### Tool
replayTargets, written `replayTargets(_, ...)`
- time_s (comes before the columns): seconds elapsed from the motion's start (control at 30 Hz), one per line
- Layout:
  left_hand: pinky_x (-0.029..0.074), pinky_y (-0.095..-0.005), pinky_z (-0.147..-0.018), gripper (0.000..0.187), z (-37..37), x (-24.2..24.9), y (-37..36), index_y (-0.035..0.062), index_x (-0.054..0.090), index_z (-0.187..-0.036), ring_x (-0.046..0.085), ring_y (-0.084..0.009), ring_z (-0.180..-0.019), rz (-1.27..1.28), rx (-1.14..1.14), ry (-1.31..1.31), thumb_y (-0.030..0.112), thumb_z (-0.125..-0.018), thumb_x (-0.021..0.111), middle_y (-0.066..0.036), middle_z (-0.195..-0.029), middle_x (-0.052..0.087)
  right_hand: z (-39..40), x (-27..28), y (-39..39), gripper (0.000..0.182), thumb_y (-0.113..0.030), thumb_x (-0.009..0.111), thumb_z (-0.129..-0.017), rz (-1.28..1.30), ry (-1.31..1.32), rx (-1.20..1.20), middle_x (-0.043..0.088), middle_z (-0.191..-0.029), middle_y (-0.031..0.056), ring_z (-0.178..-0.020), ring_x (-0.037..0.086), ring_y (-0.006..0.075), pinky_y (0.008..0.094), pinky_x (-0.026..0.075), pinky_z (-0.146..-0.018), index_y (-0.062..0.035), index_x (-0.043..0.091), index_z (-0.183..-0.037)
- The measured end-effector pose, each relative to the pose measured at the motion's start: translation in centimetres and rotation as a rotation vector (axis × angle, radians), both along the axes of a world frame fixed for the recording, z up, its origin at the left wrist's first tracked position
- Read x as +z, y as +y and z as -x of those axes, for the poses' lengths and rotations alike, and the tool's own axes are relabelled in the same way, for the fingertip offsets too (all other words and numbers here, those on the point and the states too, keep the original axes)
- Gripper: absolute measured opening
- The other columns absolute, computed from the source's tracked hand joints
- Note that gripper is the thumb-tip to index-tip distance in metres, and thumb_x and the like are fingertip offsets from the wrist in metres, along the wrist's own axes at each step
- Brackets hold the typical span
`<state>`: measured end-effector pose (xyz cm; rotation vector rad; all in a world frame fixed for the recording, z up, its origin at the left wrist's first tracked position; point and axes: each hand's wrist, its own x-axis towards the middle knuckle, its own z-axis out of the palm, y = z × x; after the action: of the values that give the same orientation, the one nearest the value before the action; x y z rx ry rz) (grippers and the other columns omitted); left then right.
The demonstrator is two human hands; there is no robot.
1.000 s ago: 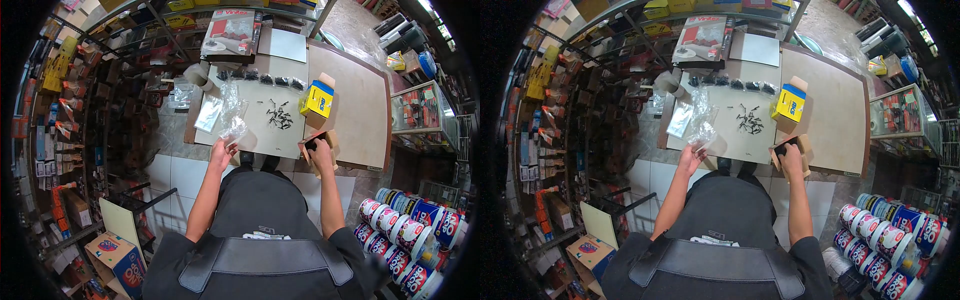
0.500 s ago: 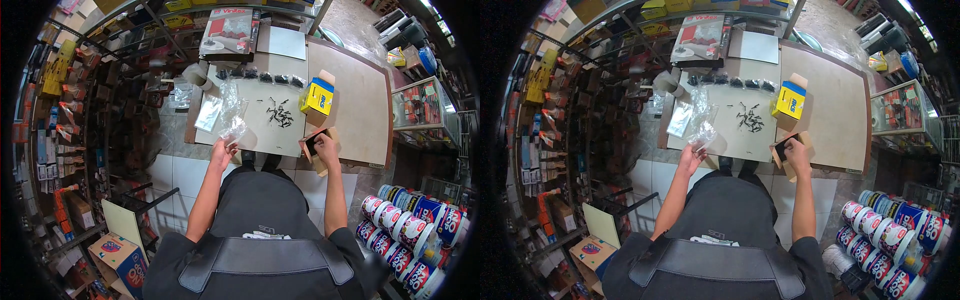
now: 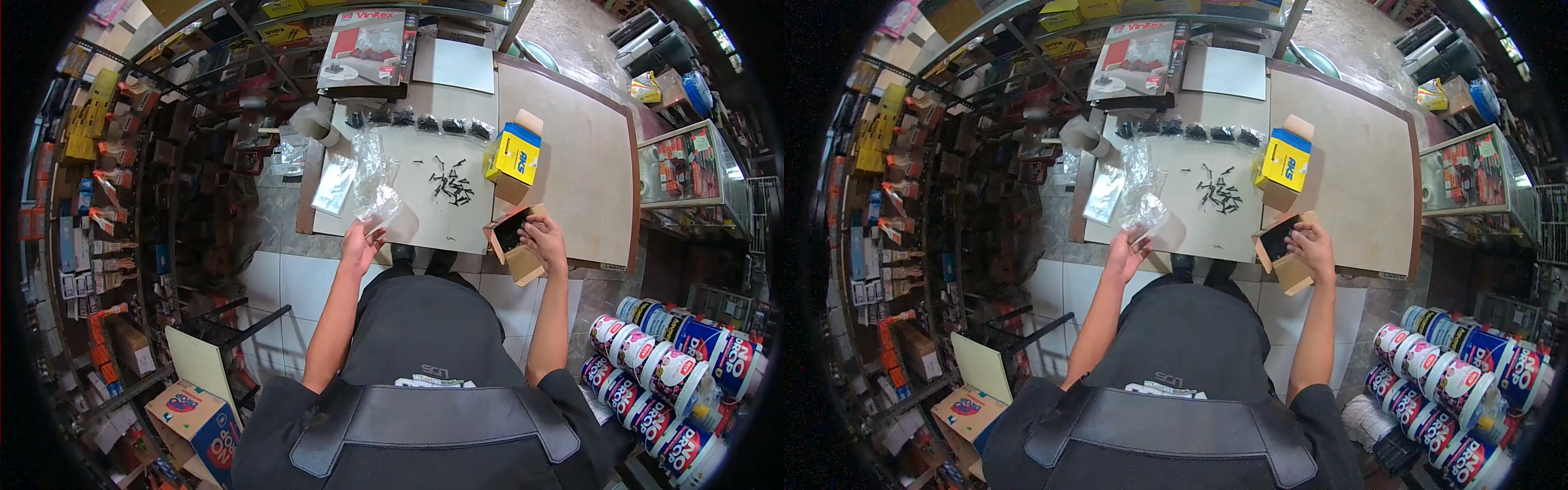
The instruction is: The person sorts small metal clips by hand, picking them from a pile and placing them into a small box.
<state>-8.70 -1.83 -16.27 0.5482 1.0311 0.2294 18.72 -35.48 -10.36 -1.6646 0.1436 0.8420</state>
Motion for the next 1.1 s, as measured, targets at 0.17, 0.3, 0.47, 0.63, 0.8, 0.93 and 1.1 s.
replayTargets(0.17, 0.054, -0.0362, -0.079, 0.031, -0.3, -0.7, 0.0, 0.009, 0.055, -0.13, 0.064, -0.0209, -0.098, 0.008, 0.012, -0.004, 0.02, -0.102, 0.049, -0.008, -0.123, 0.063, -0.4, -0.1, 1.9, 0.02, -0.004, 0.062, -0.098, -0.285, 0.146, -0.001, 0.067, -0.105, 0.0115, -0.096, 0.069, 0.0199, 0.0322, 0.059, -0.083, -0.0003, 0.059, -0.118)
replayTargets(0.3, 0.054, -0.0365, -0.079, 0.031, -0.6, 0.0, 0.0, 0.0089, 0.055, -0.129, 0.064, -0.0211, -0.098, 0.008, 0.021, -0.008, 0.02, -0.1, 0.053, -0.008, -0.123, 0.063, 0.5, -0.8, 6.7, 0.019, -0.004, 0.059, -0.1, -0.425, 0.249, 0.106, 0.067, -0.106, 0.0107, -0.098, 0.067, 0.0195, 0.0336, 0.057, -0.088, 0.0008, 0.058, -0.119)
replayTargets(0.47, 0.054, -0.0369, -0.079, 0.031, -0.3, 0.5, 0.0, 0.0091, 0.055, -0.129, 0.064, -0.0212, -0.098, -0.01, 0.062, -0.008, 0.02, -0.1, 0.054, -0.008, -0.123, 0.063, 1.3, -2.8, 13.2, 0.018, -0.003, 0.055, -0.101, -0.366, 0.273, 0.109, 0.065, -0.105, 0.0101, -0.097, 0.066, 0.0203, 0.0339, 0.057, -0.089, 0.0022, 0.058, -0.118)
replayTargets(0.63, 0.054, -0.0371, -0.079, 0.031, 0.2, 0.4, -0.3, 0.0096, 0.055, -0.129, 0.064, -0.0213, -0.098, -0.012, 0.095, -0.007, 0.019, -0.099, 0.054, -0.008, -0.124, 0.063, 0.5, -7.1, 16.1, 0.026, -0.001, 0.048, -0.101, -0.266, 0.268, 0.042, 0.062, -0.12, 0.0162, -0.111, 0.065, 0.0278, 0.037, 0.056, -0.097, 0.008, 0.056, -0.124)
replayTargets(0.8, 0.054, -0.0376, -0.079, 0.032, 0.3, 0.1, -0.7, 0.0091, 0.055, -0.13, 0.064, -0.0217, -0.098, -0.001, 0.11, 0.006, 0.018, -0.1, 0.051, -0.008, -0.125, 0.062, 0.3, -7.3, 16.0, 0.04, -0.004, 0.045, -0.101, -0.239, 0.229, 0.061, 0.057, -0.133, 0.0237, -0.124, 0.061, 0.0332, 0.0379, 0.053, -0.103, 0.0118, 0.048, -0.138)
replayTargets(0.93, 0.054, -0.0373, -0.078, 0.031, 0.0, -0.5, -0.7, 0.0091, 0.056, -0.129, 0.064, -0.0215, -0.098, 0.03, 0.129, -0.01, 0.017, -0.1, 0.051, -0.008, -0.124, 0.063, 1.1, -2.7, 14.0, 0.037, -0.007, 0.045, -0.104, -0.224, 0.074, 0.085, 0.059, -0.133, 0.024, -0.119, 0.064, 0.0333, 0.0388, 0.054, -0.1, 0.0089, 0.051, -0.136)
replayTargets(1.1, 0.054, -0.0367, -0.078, 0.028, -0.9, -0.4, -0.5, 0.0086, 0.057, -0.126, 0.064, -0.0213, -0.098, 0.002, 0.087, -0.008, 0.018, -0.1, 0.051, -0.008, -0.122, 0.064, 0.3, -0.7, 8.2, 0.024, -0.01, 0.049, -0.101, 0.043, -0.146, 0.091, 0.07, -0.113, 0.0196, -0.099, 0.071, 0.0321, 0.04, 0.058, -0.082, 0.0031, 0.064, -0.115)
